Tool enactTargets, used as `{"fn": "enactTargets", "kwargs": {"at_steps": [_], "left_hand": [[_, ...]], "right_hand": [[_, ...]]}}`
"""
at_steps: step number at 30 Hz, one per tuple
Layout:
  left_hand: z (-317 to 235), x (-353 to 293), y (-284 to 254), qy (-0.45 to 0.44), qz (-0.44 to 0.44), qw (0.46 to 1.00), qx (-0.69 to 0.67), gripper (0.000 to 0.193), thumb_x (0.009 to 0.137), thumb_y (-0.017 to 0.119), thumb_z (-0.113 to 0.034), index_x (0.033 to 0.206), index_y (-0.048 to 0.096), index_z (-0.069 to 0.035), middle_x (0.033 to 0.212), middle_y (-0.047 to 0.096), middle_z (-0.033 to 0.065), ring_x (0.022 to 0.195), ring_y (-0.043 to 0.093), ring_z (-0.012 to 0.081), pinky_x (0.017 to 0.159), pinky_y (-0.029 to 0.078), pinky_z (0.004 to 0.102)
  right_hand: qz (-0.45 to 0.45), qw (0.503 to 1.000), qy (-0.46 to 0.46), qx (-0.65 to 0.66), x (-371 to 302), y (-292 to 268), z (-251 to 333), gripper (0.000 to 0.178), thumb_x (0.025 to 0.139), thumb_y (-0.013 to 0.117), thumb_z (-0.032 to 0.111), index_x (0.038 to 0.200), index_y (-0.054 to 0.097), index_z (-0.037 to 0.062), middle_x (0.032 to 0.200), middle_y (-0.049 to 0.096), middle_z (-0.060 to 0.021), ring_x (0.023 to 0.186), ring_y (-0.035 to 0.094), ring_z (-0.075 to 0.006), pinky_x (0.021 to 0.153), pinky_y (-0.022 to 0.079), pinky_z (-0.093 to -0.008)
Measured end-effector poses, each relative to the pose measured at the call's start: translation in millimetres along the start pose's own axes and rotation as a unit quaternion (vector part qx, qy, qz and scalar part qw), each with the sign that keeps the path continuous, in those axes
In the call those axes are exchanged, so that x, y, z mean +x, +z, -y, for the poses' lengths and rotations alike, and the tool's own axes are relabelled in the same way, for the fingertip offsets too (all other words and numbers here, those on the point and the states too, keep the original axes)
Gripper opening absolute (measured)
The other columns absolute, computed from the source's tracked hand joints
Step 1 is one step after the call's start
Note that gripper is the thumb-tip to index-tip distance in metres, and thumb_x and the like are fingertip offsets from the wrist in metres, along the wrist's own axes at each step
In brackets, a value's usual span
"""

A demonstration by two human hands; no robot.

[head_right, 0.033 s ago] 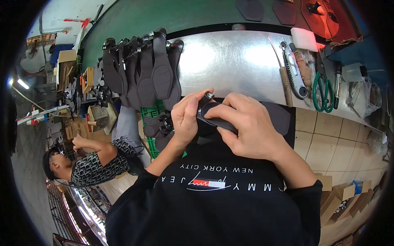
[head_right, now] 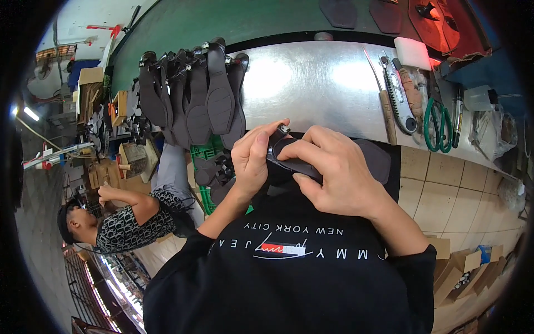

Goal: The recorder is assembling components for shoe heels, including applying adhesive or attaching materials and trimming edges.

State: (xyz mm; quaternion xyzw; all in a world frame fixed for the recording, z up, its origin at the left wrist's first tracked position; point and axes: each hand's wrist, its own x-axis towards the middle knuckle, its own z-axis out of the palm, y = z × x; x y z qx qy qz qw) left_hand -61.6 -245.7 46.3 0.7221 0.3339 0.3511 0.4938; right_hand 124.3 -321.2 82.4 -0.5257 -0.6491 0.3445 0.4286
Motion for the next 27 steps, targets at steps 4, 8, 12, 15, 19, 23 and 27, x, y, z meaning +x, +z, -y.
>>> {"fn": "enactTargets", "kwargs": {"at_steps": [4,8,12,15,19,23,27], "left_hand": [[-1.4,2.1,0.8,0.03,-0.001,1.0,0.008,0.029,0.098,0.047,-0.01,0.113,0.064,0.008,0.102,0.069,0.0164,0.086,0.066,0.019,0.077,0.051,0.0278],[-4.4,3.4,-1.7,0.051,0.016,0.998,0.035,0.03,0.098,0.049,-0.011,0.115,0.064,0.008,0.098,0.069,0.0157,0.082,0.065,0.0183,0.075,0.05,0.0271],[-5.2,3.3,3.5,0.057,-0.006,0.998,0.034,0.03,0.099,0.048,-0.011,0.116,0.064,0.008,0.096,0.068,0.0151,0.081,0.064,0.0175,0.075,0.05,0.0267],[-6.4,-1.8,13.8,0.003,-0.052,0.998,-0.021,0.031,0.101,0.046,-0.014,0.116,0.064,0.007,0.098,0.068,0.0139,0.082,0.064,0.0161,0.075,0.05,0.0265],[-4.2,-12.4,18.2,-0.145,-0.086,0.962,-0.213,0.037,0.104,0.04,-0.021,0.126,0.058,0.002,0.106,0.066,0.0108,0.091,0.062,0.0144,0.076,0.051,0.0261],[-28.8,-2.6,5.5,-0.247,-0.026,0.908,-0.337,0.044,0.104,0.039,-0.023,0.143,0.04,-0.004,0.111,0.063,0.008,0.09,0.06,0.0111,0.07,0.052,0.0243],[-29.9,-4.9,-6.6,-0.275,0.022,0.916,-0.291,0.045,0.099,0.041,-0.014,0.143,0.04,-0.004,0.11,0.063,0.006,0.085,0.06,0.0089,0.061,0.05,0.0222]], "right_hand": [[-0.02,1.0,0.003,0.017,-2.8,5.7,-5.9,0.024,0.065,0.077,0.008,0.086,0.064,0.0081,0.08,0.055,-0.0067,0.075,0.058,-0.0271,0.067,0.046,-0.0367],[-0.037,0.998,0.024,0.043,-5.4,10.4,-8.2,0.024,0.065,0.078,0.009,0.085,0.064,0.0082,0.08,0.055,-0.0064,0.074,0.058,-0.0255,0.066,0.045,-0.0351],[-0.083,0.996,0.018,0.036,-6.8,19.7,-10.9,0.022,0.066,0.078,0.009,0.083,0.065,0.0089,0.078,0.055,-0.0065,0.071,0.058,-0.0248,0.063,0.044,-0.035],[-0.132,0.989,-0.046,-0.038,-6.6,25.1,-13.2,0.023,0.065,0.078,0.009,0.085,0.066,0.0102,0.079,0.056,-0.0073,0.07,0.057,-0.0255,0.061,0.043,-0.036],[-0.167,0.972,-0.139,-0.094,-5.5,28.3,-16.0,0.025,0.065,0.079,0.013,0.088,0.069,0.0143,0.082,0.057,-0.0078,0.07,0.057,-0.0255,0.06,0.041,-0.0365],[-0.136,0.974,-0.132,-0.125,-6.2,19.8,-12.8,0.032,0.071,0.075,0.011,0.101,0.067,0.0091,0.087,0.061,-0.0063,0.072,0.058,-0.0236,0.06,0.04,-0.0353],[-0.181,0.976,-0.083,-0.082,-10.0,20.0,-12.4,0.025,0.074,0.075,0.006,0.097,0.065,0.0048,0.082,0.066,-0.007,0.063,0.058,-0.0236,0.06,0.042,-0.0349]]}}
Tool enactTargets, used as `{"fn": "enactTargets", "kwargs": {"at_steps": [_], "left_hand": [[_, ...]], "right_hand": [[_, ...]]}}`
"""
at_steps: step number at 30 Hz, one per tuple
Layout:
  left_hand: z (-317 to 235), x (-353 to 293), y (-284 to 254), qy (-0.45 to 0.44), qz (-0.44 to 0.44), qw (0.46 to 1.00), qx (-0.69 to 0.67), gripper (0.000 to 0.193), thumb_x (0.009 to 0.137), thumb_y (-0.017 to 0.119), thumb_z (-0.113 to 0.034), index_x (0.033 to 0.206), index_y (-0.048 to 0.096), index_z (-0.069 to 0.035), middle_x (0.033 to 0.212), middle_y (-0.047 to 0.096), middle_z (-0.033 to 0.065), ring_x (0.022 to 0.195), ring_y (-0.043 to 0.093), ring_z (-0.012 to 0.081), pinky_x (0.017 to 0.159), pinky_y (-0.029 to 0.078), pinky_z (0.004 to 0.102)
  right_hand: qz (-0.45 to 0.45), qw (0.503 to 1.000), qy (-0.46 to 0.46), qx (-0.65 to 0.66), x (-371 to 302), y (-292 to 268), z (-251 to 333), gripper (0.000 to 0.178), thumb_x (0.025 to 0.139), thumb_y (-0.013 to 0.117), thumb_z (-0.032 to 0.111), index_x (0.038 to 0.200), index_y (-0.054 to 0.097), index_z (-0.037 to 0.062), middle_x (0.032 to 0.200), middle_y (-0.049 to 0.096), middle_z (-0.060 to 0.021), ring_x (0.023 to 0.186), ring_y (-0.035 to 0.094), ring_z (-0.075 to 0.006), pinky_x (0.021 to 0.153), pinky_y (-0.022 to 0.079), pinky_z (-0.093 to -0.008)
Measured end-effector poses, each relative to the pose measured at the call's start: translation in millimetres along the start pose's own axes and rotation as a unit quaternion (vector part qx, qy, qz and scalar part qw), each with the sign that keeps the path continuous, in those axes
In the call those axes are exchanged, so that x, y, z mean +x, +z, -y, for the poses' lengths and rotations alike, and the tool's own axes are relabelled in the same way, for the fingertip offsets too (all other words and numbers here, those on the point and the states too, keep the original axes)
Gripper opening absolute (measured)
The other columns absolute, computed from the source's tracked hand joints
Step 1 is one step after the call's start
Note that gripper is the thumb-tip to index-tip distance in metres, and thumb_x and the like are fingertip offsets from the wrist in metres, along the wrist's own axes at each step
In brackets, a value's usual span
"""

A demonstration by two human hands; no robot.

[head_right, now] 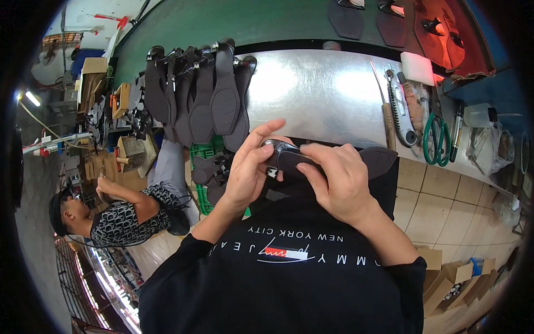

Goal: The recorder is assembling components for shoe heels, including applying adhesive or attaching materials and trimming edges.

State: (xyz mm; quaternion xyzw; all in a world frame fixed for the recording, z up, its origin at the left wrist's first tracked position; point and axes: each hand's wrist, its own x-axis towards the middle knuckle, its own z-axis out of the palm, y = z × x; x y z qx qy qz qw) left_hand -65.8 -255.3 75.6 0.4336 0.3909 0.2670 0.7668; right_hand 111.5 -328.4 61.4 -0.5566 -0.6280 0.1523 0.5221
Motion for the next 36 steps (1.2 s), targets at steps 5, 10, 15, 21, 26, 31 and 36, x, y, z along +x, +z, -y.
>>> {"fn": "enactTargets", "kwargs": {"at_steps": [5,10,15,21,26,31,36], "left_hand": [[-12.5,-1.3,-6.5,-0.066,0.022,0.997,0.034,0.039,0.095,0.043,-0.013,0.129,0.052,0.003,0.104,0.065,0.0077,0.081,0.062,0.009,0.059,0.051,0.0232],[-13.1,-3.1,-3.5,-0.057,0.043,0.99,0.118,0.032,0.093,0.049,-0.011,0.122,0.058,-0.002,0.09,0.059,0.0012,0.068,0.054,0.0056,0.055,0.048,0.0211],[-8.1,-2.3,-3.1,-0.049,0.042,0.978,0.199,0.027,0.094,0.05,-0.014,0.116,0.059,-0.002,0.075,0.052,-0.0024,0.062,0.05,0.0038,0.052,0.047,0.0204],[-7.4,-0.2,-4.4,-0.063,0.065,0.974,0.206,0.024,0.095,0.053,-0.016,0.113,0.06,-0.002,0.071,0.051,-0.0036,0.061,0.049,0.0028,0.05,0.044,0.0208],[-0.5,0.4,-9.3,-0.033,0.082,0.967,0.24,0.021,0.093,0.058,-0.014,0.11,0.061,-0.002,0.078,0.056,-0.0019,0.064,0.052,0.0035,0.057,0.047,0.0213],[5.1,-1.0,-4.0,-0.072,0.012,0.989,0.132,0.017,0.089,0.063,-0.01,0.102,0.062,0.0,0.088,0.061,0.0021,0.069,0.059,0.0071,0.062,0.049,0.0217],[8.5,0.4,-6.3,-0.065,-0.013,0.988,0.138,0.013,0.088,0.062,-0.008,0.098,0.062,0.001,0.087,0.062,0.0036,0.07,0.059,0.0076,0.063,0.051,0.0222]], "right_hand": [[0.022,1.0,-0.006,0.0,-0.9,0.2,-4.8,0.02,0.073,0.078,0.006,0.086,0.063,0.0054,0.072,0.063,-0.0052,0.059,0.057,-0.0234,0.059,0.042,-0.0342],[0.012,1.0,-0.02,-0.005,-2.6,2.6,-4.9,0.019,0.072,0.078,0.006,0.083,0.062,0.0057,0.068,0.06,-0.0052,0.057,0.055,-0.023,0.057,0.04,-0.0341],[0.019,0.999,-0.028,-0.007,-9.5,6.9,-4.3,0.018,0.073,0.076,0.003,0.081,0.061,0.0053,0.066,0.059,-0.0056,0.055,0.055,-0.0237,0.054,0.039,-0.0343],[0.013,1.0,-0.007,0.012,-12.1,8.7,-2.5,0.017,0.073,0.075,0.001,0.08,0.06,0.0051,0.064,0.058,-0.0059,0.053,0.054,-0.0248,0.053,0.038,-0.0345],[0.029,0.999,0.02,0.02,-13.3,7.4,-3.3,0.016,0.074,0.074,0.001,0.08,0.06,0.0056,0.063,0.058,-0.006,0.054,0.054,-0.0248,0.053,0.038,-0.0347],[0.042,0.991,0.113,0.05,-13.2,7.6,0.7,0.017,0.076,0.074,0.005,0.087,0.061,0.0059,0.065,0.06,-0.0059,0.056,0.055,-0.0247,0.056,0.042,-0.0341],[0.066,0.996,0.057,0.014,-12.5,6.1,-5.4,0.019,0.077,0.074,0.007,0.094,0.064,0.0056,0.068,0.062,-0.0063,0.059,0.057,-0.0246,0.058,0.043,-0.0346]]}}
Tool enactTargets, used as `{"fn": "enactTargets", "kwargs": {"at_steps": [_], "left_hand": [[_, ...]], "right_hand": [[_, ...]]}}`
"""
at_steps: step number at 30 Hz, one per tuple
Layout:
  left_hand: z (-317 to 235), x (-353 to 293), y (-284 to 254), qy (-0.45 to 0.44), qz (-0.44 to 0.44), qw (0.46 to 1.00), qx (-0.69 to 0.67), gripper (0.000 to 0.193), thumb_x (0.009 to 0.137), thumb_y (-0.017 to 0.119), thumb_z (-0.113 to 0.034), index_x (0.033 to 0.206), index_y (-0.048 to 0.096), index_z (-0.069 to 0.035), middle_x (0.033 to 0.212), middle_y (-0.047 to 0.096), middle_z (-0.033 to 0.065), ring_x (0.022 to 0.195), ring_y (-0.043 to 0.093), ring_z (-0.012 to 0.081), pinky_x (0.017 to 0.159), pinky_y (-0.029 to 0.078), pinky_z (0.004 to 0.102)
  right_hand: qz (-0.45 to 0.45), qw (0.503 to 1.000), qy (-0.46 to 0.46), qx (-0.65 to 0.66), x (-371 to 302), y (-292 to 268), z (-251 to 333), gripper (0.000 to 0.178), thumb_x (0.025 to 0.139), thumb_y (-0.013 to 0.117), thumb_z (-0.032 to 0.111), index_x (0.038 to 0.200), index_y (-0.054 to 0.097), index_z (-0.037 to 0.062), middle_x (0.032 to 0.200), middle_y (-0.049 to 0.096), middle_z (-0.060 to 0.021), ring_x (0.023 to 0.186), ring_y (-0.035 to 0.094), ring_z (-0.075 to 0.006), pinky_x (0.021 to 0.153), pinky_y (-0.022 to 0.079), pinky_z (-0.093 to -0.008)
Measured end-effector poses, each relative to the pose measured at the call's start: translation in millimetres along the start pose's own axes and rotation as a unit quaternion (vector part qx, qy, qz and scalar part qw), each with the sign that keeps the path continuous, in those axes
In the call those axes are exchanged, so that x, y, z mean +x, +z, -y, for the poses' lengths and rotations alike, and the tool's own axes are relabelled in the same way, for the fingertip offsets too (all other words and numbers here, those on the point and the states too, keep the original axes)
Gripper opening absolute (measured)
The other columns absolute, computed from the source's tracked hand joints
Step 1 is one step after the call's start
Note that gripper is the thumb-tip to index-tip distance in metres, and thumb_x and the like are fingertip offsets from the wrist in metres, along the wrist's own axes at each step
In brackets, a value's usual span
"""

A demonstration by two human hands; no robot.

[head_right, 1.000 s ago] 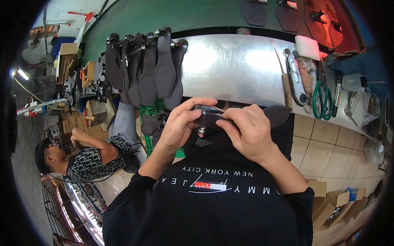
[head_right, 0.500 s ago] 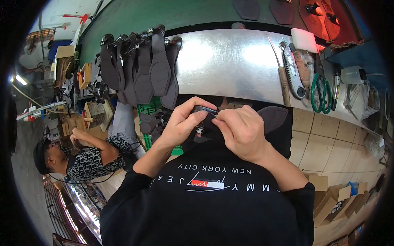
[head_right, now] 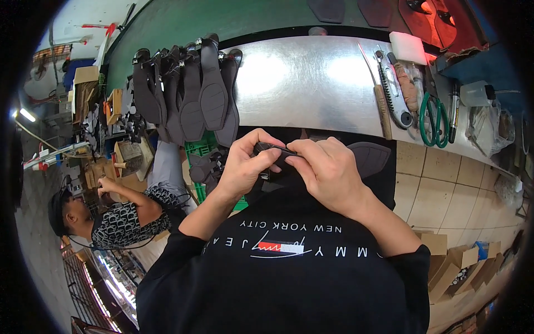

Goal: The recorder is assembling components for shoe heels, including applying adhesive or attaching materials and trimming edges.

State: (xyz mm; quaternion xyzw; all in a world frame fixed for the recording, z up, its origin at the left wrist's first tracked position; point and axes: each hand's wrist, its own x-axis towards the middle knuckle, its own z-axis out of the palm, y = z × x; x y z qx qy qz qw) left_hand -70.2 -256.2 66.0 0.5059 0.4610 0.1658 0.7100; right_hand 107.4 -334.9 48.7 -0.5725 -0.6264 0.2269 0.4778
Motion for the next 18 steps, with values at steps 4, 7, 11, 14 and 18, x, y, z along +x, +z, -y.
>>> {"fn": "enactTargets", "kwargs": {"at_steps": [4,7,11,14,18], "left_hand": [[0.8,0.5,1.3,0.027,-0.014,1.0,0.004,0.011,0.088,0.061,-0.006,0.097,0.061,0.0,0.084,0.062,0.0032,0.07,0.058,0.0067,0.063,0.053,0.0222],[-0.5,-0.6,4.4,0.039,-0.025,0.999,-0.002,0.01,0.088,0.061,-0.004,0.097,0.061,0.0,0.085,0.061,0.0024,0.072,0.058,0.0059,0.064,0.054,0.0222],[-5.8,-6.0,15.2,0.135,-0.076,0.987,0.032,0.01,0.085,0.064,-0.001,0.095,0.061,-0.001,0.076,0.057,-0.0027,0.067,0.05,0.002,0.059,0.04,0.0187],[-10.7,-6.0,14.2,0.157,-0.105,0.982,0.02,0.009,0.087,0.064,-0.001,0.096,0.062,-0.001,0.077,0.058,-0.0029,0.067,0.051,0.0023,0.06,0.041,0.0186],[-1.5,4.5,-5.0,0.172,-0.137,0.975,-0.037,0.011,0.091,0.063,-0.005,0.101,0.062,0.0,0.087,0.063,0.0026,0.072,0.058,0.0059,0.065,0.051,0.0216]], "right_hand": [[0.0,1.0,-0.021,-0.019,3.8,-1.6,-0.5,0.015,0.078,0.073,0.006,0.091,0.065,0.0054,0.068,0.063,-0.0066,0.06,0.059,-0.0242,0.058,0.044,-0.0351],[-0.023,0.999,-0.026,0.001,8.4,-1.0,-0.8,0.011,0.078,0.073,0.007,0.085,0.065,0.005,0.067,0.063,-0.0068,0.059,0.06,-0.0245,0.058,0.044,-0.0355],[0.0,1.0,-0.001,0.016,23.5,-11.5,2.5,0.009,0.079,0.072,0.011,0.08,0.065,0.0057,0.065,0.062,-0.0081,0.058,0.06,-0.0271,0.058,0.044,-0.0364],[0.064,0.997,0.023,0.038,39.7,-16.5,0.4,0.007,0.079,0.072,0.009,0.082,0.067,0.0048,0.072,0.065,-0.0089,0.063,0.06,-0.0261,0.06,0.045,-0.0354],[0.099,0.994,-0.046,-0.017,56.0,-24.5,-10.4,0.01,0.081,0.07,0.01,0.087,0.066,0.0032,0.078,0.065,-0.0102,0.071,0.061,-0.0293,0.063,0.046,-0.0387]]}}
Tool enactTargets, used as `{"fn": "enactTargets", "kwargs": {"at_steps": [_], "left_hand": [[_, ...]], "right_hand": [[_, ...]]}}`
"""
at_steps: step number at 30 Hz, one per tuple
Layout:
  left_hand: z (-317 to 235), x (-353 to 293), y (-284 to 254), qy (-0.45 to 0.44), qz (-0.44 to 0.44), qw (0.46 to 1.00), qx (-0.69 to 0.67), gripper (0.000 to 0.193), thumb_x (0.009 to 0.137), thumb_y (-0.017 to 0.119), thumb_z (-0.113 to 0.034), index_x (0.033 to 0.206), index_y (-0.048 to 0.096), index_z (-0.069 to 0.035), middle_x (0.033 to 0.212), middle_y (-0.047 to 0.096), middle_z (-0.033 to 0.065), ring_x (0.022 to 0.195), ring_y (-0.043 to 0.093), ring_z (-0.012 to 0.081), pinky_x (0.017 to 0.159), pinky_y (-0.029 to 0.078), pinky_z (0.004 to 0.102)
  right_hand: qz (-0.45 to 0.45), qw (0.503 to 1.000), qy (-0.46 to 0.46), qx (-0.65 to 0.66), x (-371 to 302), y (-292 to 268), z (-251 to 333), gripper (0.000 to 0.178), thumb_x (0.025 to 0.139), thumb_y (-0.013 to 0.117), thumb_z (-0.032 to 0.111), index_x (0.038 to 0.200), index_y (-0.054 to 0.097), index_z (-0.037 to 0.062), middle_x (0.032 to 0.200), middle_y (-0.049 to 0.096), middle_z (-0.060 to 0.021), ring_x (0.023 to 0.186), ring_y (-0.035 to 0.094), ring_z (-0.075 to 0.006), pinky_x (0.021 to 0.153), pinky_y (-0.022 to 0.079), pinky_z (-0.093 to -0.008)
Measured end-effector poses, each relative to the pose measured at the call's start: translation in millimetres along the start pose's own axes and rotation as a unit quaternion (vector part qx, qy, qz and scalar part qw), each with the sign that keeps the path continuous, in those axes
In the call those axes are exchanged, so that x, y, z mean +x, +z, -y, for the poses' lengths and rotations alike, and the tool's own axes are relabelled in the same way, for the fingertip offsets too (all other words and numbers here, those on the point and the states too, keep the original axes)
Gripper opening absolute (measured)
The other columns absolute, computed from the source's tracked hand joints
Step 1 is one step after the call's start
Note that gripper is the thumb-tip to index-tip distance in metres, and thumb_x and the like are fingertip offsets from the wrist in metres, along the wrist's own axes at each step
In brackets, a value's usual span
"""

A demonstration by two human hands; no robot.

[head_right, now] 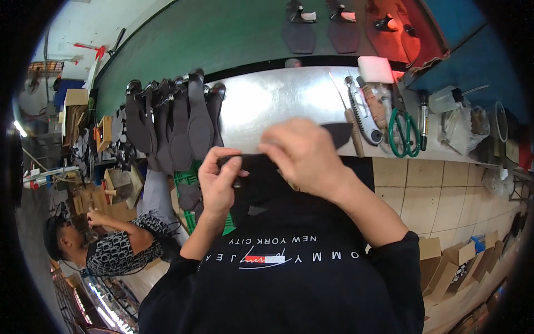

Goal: The recorder is assembling components for shoe heels, including applying adhesive or attaching materials and trimming edges.

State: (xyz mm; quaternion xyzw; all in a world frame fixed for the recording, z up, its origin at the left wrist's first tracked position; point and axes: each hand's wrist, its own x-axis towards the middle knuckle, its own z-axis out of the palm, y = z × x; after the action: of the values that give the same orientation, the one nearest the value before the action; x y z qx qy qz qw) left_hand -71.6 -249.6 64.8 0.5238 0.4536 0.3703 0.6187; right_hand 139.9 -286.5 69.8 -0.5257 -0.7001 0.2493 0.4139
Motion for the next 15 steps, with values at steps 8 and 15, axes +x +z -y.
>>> {"fn": "enactTargets", "kwargs": {"at_steps": [8,15], "left_hand": [[38.7,12.6,-22.0,-0.293,0.01,0.914,-0.279,0.042,0.099,0.047,-0.021,0.134,0.046,0.002,0.124,0.06,0.0174,0.111,0.063,0.0275,0.091,0.055,0.0387],[48.8,21.0,-17.2,-0.37,-0.015,0.828,-0.42,0.036,0.096,0.054,-0.023,0.126,0.05,-0.003,0.119,0.062,0.0136,0.11,0.063,0.0258,0.082,0.057,0.0349]], "right_hand": [[-0.144,0.893,0.124,-0.408,-14.9,-30.3,-70.1,0.034,0.079,0.068,0.011,0.112,0.064,0.0057,0.091,0.063,-0.0095,0.089,0.056,-0.0297,0.08,0.044,-0.0425],[-0.116,0.944,0.08,-0.298,-21.7,-22.2,-67.6,0.032,0.085,0.059,0.003,0.116,0.065,0.0063,0.085,0.06,-0.0079,0.083,0.054,-0.0241,0.075,0.044,-0.0366]]}}
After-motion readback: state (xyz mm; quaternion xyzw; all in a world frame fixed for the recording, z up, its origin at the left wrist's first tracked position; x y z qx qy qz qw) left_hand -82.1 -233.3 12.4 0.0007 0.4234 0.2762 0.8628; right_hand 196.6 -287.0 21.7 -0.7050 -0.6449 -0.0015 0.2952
